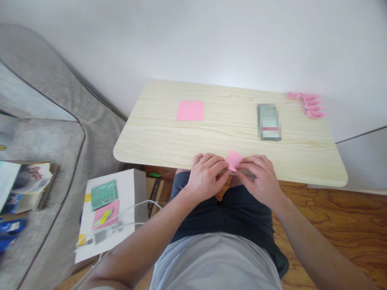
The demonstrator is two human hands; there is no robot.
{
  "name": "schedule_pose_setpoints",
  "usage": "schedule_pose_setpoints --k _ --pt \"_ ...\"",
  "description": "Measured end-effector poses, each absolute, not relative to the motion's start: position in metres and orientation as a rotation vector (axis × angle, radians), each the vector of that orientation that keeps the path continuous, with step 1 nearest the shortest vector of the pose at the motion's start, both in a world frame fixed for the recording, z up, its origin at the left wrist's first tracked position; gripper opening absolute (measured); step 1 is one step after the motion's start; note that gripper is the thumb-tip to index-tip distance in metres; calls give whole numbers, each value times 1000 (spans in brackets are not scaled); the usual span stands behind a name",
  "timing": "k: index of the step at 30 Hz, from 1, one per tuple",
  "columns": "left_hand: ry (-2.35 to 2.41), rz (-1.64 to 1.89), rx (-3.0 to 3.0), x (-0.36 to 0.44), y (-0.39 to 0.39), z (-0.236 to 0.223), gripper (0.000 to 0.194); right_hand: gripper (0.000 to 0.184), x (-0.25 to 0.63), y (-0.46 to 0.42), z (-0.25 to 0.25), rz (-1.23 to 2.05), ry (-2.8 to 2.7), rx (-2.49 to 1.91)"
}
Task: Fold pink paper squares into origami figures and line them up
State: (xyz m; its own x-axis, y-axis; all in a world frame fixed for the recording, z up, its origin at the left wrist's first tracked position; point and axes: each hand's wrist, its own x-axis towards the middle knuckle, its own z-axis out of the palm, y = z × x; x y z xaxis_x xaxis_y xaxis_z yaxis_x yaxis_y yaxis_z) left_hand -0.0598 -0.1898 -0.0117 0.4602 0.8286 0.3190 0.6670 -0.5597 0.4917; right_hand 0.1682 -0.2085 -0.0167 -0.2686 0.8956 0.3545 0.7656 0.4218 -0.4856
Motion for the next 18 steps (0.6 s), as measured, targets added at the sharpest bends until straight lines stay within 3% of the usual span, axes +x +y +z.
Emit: schedule_pose_setpoints --k 18 --pt "1359 834 2221 -45 -182 -8 21 10 163 -204 -17 342 -1994 -1442"
